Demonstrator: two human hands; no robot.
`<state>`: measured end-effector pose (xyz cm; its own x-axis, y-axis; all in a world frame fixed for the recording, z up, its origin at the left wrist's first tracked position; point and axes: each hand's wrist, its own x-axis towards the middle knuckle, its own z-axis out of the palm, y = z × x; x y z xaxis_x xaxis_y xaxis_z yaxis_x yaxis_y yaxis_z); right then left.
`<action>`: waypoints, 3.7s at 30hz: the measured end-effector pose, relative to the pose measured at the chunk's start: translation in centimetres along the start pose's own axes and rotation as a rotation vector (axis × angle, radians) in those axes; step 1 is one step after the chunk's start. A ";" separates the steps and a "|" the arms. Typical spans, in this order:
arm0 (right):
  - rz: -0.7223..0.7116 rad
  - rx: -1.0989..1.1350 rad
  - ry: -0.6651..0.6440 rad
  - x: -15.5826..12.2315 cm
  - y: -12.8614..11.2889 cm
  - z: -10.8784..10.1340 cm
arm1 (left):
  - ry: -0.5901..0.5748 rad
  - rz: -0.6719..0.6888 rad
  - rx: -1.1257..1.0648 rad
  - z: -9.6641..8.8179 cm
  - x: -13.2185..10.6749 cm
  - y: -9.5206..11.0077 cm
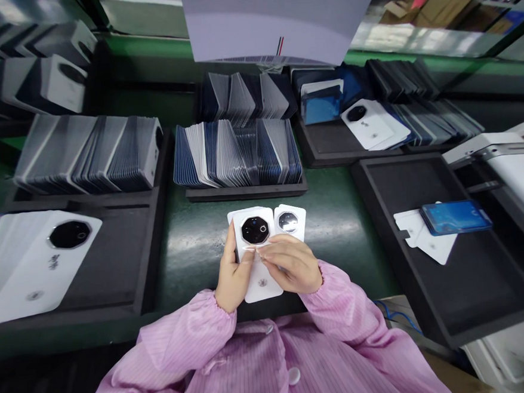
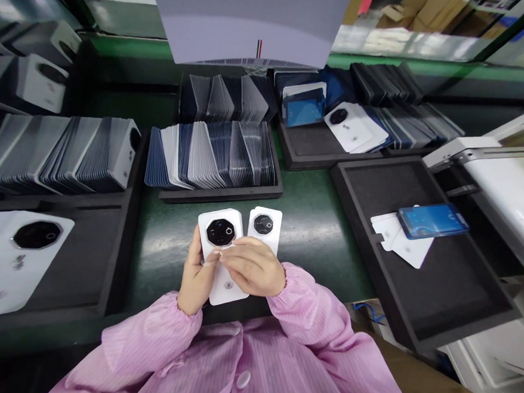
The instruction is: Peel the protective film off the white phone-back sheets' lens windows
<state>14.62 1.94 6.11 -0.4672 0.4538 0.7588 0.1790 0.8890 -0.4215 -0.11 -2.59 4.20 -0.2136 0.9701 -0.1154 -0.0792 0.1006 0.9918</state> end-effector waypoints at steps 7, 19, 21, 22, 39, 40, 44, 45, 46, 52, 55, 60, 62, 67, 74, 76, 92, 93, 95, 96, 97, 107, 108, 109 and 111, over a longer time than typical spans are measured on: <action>0.090 -0.130 0.025 -0.1 -0.1 -0.1 | 0.001 -0.030 -0.039 0.2 -0.1 0.4; 0.686 0.041 0.164 0.4 0.8 -0.9 | -0.081 -0.307 -0.324 0.6 -0.1 0.9; 0.724 0.104 0.444 0.4 1.5 -1.9 | -0.084 -0.342 -0.359 0.6 0.0 0.8; 0.743 0.133 0.595 0.2 2.0 -2.6 | -0.077 -0.346 -0.364 0.6 0.0 0.9; 0.554 -0.330 0.139 1.3 0.9 -1.8 | 0.028 -0.078 -0.173 0.5 -0.1 0.3; 0.550 -0.291 0.113 1.8 0.4 -1.5 | 0.023 -0.054 -0.146 0.5 -0.2 0.2; 0.698 -0.152 0.065 2.8 0.1 -0.6 | 0.010 0.082 0.004 0.2 -0.3 0.0; 0.729 -0.119 0.069 2.8 0.2 -0.5 | 0.011 0.115 0.043 0.2 -0.4 -0.1; 0.738 -0.104 0.077 2.7 0.3 -0.4 | 0.013 0.133 0.069 0.1 -0.4 -0.1; 0.305 -0.243 0.093 1.3 0.0 0.1 | 0.000 0.058 -0.007 0.2 -0.3 0.1; 0.106 -0.181 0.036 0.2 -0.3 0.2 | -0.004 0.078 -0.009 0.2 -0.1 0.1; 0.080 -0.007 0.083 -1.1 -0.3 0.4 | 0.022 0.086 -0.008 0.0 0.3 0.2; 0.088 0.037 0.079 -1.2 -0.3 0.5 | 0.026 0.072 -0.013 0.0 0.3 0.2; 0.080 0.021 0.037 -1.0 -0.1 0.6 | 0.025 0.047 -0.034 -0.2 0.3 0.2; 0.079 0.031 0.013 -1.0 -0.2 0.5 | 0.023 0.031 -0.028 -0.2 0.3 0.1; 0.078 0.034 0.007 -1.1 -0.2 0.5 | 0.025 0.027 -0.028 -0.1 0.3 0.2; 0.507 -0.202 -0.013 -1.1 0.1 0.1 | -0.017 -0.104 -0.150 0.2 0.0 0.3; 0.565 -0.181 -0.039 -1.0 0.1 0.0 | -0.026 -0.116 -0.154 0.3 0.0 0.3; 0.634 -0.125 -0.049 -0.9 0.1 -0.1 | -0.053 -0.144 -0.167 0.3 0.0 0.4; 0.647 -0.098 -0.032 -0.8 0.1 -0.1 | -0.072 -0.164 -0.182 0.3 0.0 0.4; 0.652 -0.072 -0.003 -0.8 0.1 -0.1 | -0.090 -0.187 -0.201 0.3 0.0 0.4; 0.890 0.175 0.613 -2.3 3.2 -5.0 | 0.004 -0.282 -0.299 0.3 0.3 0.7; 0.928 0.196 0.538 -2.8 3.7 -5.2 | 0.019 -0.278 -0.308 0.2 0.4 0.7; 0.957 0.190 0.442 -3.4 4.1 -5.1 | 0.033 -0.269 -0.317 0.2 0.5 0.8; 0.977 0.048 0.237 -4.2 4.6 -4.5 | 0.050 -0.251 -0.328 0.2 0.6 0.8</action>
<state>21.28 4.41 3.18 0.0506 0.9879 0.1468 0.3539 0.1197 -0.9276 -0.14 -1.89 4.91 -0.1947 0.9116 -0.3619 -0.4389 0.2490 0.8633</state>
